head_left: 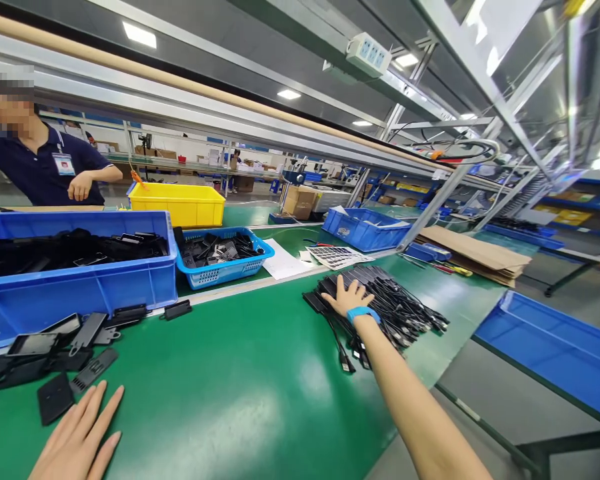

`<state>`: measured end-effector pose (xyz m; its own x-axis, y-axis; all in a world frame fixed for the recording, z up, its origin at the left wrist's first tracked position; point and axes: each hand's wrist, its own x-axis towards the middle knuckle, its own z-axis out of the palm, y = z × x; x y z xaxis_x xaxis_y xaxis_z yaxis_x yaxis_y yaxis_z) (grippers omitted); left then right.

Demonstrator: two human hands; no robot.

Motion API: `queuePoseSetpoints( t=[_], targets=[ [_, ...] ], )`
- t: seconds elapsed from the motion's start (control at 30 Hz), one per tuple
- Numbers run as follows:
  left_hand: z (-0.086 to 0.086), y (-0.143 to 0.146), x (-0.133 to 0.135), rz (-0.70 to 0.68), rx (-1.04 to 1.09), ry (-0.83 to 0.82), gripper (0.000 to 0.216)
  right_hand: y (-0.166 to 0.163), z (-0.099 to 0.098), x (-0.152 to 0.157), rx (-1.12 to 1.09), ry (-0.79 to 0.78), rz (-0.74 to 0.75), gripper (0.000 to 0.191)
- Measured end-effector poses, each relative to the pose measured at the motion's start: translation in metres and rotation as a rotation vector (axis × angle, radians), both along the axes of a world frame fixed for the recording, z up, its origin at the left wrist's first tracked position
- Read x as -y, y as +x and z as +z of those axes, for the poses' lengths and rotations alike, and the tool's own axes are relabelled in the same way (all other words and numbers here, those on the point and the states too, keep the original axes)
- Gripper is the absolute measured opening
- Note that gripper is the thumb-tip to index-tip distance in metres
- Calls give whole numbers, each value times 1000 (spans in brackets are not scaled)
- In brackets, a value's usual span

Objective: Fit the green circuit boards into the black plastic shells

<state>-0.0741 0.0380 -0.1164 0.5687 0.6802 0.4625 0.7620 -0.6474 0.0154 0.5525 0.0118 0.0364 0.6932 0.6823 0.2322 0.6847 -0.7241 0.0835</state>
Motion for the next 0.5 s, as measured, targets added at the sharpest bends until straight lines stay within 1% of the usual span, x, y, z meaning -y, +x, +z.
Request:
queuePoseSetpoints(
  t=[0.03,0.1,0.23,0.3,0.37,0.4,0.5],
  targets=[
    [0,1,0,-6,6,5,66,-14,3,-3,6,9,39,78],
    [2,3,0,-4,22,5,63,-50,6,-10,3,15,165,71],
    [7,8,-2,20,68,-43,58,-141,5,-17,-95,-14,474,59],
    [14,11,-2,22,95,-84,55,-189,2,-16,-172,-31,625,55],
    [28,15,0,30,116,-133,53,-237,-2,-14,-255,-50,775,51],
    [38,17,3,39,119,-161,52,-260,-3,-13,-299,-57,852,50],
    [76,22,11,111,80,-282,48,-326,-9,-8,-510,-55,1076,48]
  ],
)
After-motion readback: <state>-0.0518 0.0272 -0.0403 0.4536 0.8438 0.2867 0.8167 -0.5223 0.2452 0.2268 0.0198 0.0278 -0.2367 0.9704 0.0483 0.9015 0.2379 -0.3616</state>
